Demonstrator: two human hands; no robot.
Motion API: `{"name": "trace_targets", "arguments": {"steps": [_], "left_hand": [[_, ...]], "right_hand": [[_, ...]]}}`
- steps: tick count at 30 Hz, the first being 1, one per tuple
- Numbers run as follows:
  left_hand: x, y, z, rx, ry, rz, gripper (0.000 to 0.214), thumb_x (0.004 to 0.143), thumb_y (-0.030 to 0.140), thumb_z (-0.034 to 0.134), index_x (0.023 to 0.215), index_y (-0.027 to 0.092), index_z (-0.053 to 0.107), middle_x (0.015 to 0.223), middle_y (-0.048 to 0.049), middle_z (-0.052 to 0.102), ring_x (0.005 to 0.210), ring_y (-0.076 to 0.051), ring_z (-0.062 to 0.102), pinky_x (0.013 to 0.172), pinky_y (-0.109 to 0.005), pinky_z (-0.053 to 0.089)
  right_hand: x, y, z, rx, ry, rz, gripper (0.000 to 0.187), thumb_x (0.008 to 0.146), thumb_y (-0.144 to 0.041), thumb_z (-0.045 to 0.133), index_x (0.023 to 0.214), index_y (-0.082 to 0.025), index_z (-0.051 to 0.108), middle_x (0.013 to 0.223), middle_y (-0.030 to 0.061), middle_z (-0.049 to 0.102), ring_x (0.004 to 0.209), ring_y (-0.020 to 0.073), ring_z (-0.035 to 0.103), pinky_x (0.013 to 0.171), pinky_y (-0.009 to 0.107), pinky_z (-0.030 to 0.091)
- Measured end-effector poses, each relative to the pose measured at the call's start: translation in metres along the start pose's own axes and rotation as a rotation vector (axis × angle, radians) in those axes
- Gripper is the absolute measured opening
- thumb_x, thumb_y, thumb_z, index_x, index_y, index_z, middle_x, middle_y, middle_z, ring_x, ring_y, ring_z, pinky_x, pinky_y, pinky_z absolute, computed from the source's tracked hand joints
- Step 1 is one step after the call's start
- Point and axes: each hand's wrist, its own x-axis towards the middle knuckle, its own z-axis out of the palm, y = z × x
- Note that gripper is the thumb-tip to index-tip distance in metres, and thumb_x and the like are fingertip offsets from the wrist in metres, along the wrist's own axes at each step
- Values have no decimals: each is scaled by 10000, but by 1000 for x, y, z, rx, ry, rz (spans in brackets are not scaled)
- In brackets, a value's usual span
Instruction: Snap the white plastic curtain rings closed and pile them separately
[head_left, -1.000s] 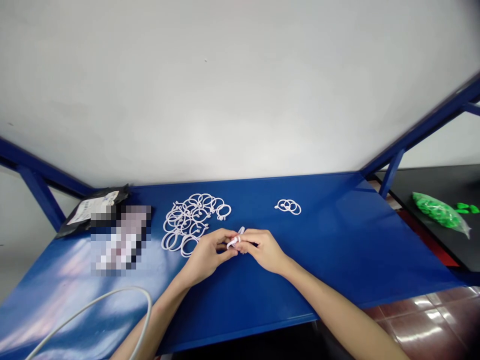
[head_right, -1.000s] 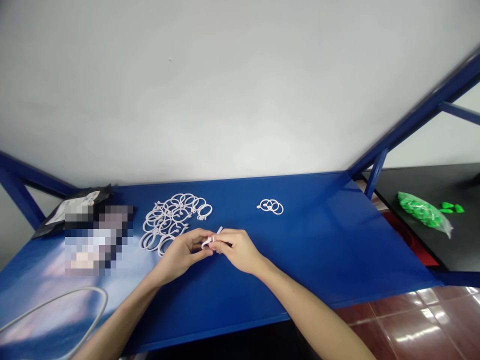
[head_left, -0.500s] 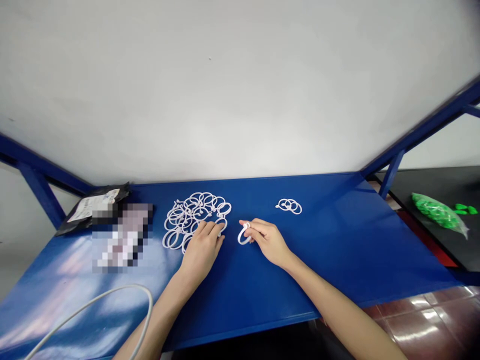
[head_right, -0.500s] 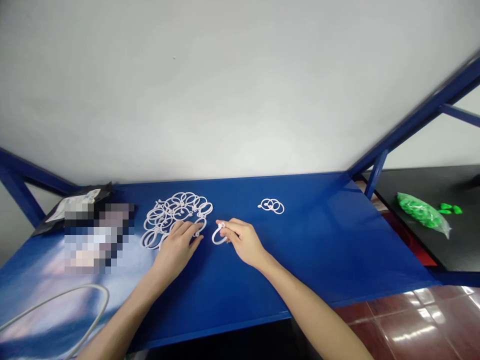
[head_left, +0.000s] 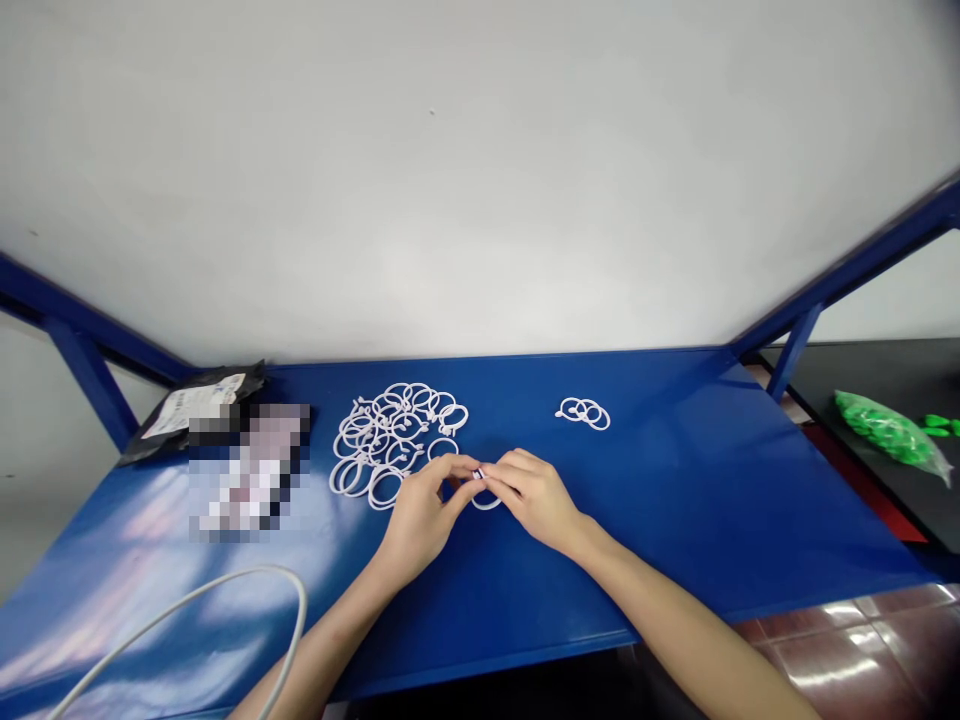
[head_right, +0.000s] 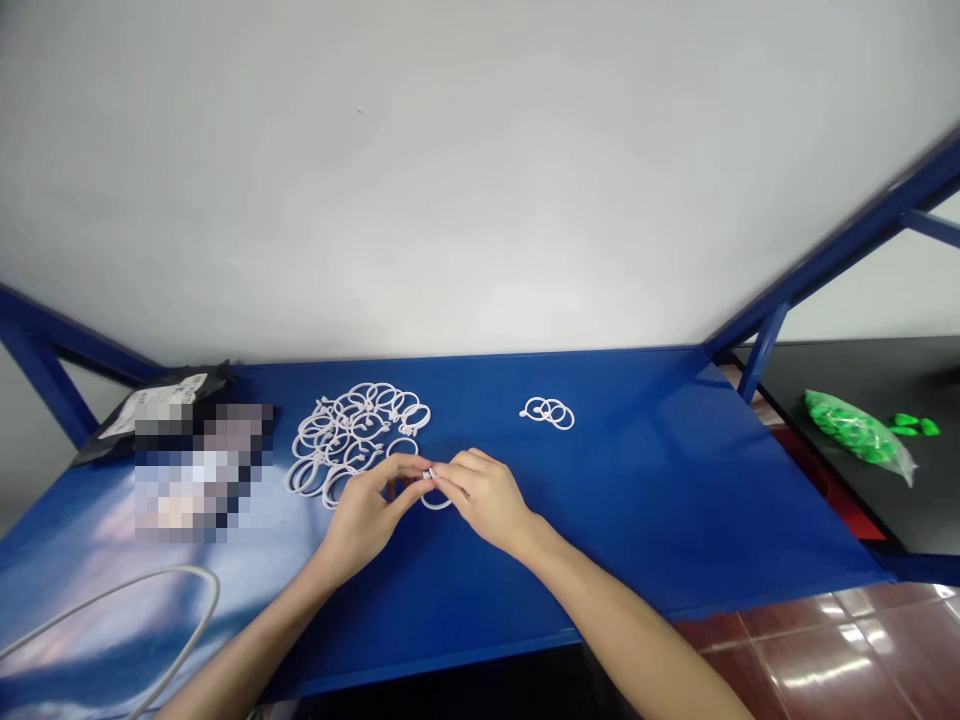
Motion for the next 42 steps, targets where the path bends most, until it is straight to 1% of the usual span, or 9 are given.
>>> {"name": "trace_targets", "arguments": {"steps": [3, 6, 12, 21, 25, 32, 37, 40, 42], "left_hand": [[2, 1, -3, -55, 40, -17, 188, 931, 394, 667, 982, 240, 761, 945, -22, 797, 694, -157, 671, 631, -276, 523], [3, 2, -6, -138, 74, -22, 198, 915, 381, 677, 1013, 238, 772, 935, -30, 801, 736, -174, 699, 673, -290, 550], [2, 0, -4, -182, 101, -70, 146, 884, 364, 712, 910, 229, 762, 859, -13, 776, 721, -165, 684, 683, -281, 548], [1, -3, -2, -229, 22, -26, 105, 897, 322, 715, 880, 239, 778, 837, -15, 756, 742, -165, 676, 701, -276, 529], [0, -3, 0, -182, 30, 3, 120, 912, 298, 692, 840, 234, 764, 788, -14, 743, 719, -164, 677, 686, -275, 532], [-10, -3, 11, -98, 128, 240, 214, 976, 202, 576, 821, 233, 720, 772, -12, 719, 698, -145, 691, 657, -265, 552], [-4, -6, 14, 71, 99, 305, 156, 1006, 223, 550, 921, 229, 682, 849, -19, 719, 779, -159, 689, 712, -282, 552], [2, -9, 9, 388, 153, 336, 129, 986, 259, 597, 1067, 221, 690, 1015, -71, 739, 935, -240, 666, 858, -393, 524], [4, -14, 5, 608, 204, 293, 173, 969, 282, 616, 1093, 197, 702, 1084, -120, 725, 982, -300, 631, 877, -455, 484]], "right_hand": [[2, -5, -3, 76, -26, 44, 275, 1071, -304, 499, 1101, -216, 758, 933, 66, 735, 823, 181, 637, 758, 326, 534], [5, -11, -7, 146, -8, 103, 256, 1063, -318, 515, 1122, -228, 748, 962, 66, 735, 864, 186, 661, 786, 326, 539], [5, -18, -10, 213, 5, 244, 199, 1035, -358, 568, 1071, -246, 728, 915, 33, 730, 754, 154, 669, 718, 279, 529], [3, -18, -12, 157, -85, 175, 227, 1068, -333, 506, 1035, -231, 706, 930, 34, 741, 821, 160, 690, 734, 277, 513], [2, -18, -13, 144, -123, 147, 241, 1076, -329, 489, 1048, -234, 708, 942, 32, 739, 819, 156, 692, 726, 271, 516], [1, -18, -19, -8, -197, 14, 307, 1094, -297, 422, 1018, -208, 707, 918, 53, 720, 762, 160, 680, 683, 279, 517], [4, -14, -21, -108, -171, 11, 296, 1094, -325, 431, 1043, -218, 702, 918, 49, 738, 785, 171, 696, 711, 291, 528], [7, -6, -25, -217, -119, 83, 263, 1083, -351, 471, 1044, -221, 696, 971, 54, 741, 840, 179, 711, 739, 289, 531], [8, 3, -32, -343, -54, 174, 251, 1074, -349, 490, 1028, -214, 696, 995, 63, 729, 842, 188, 709, 704, 285, 523]]}}
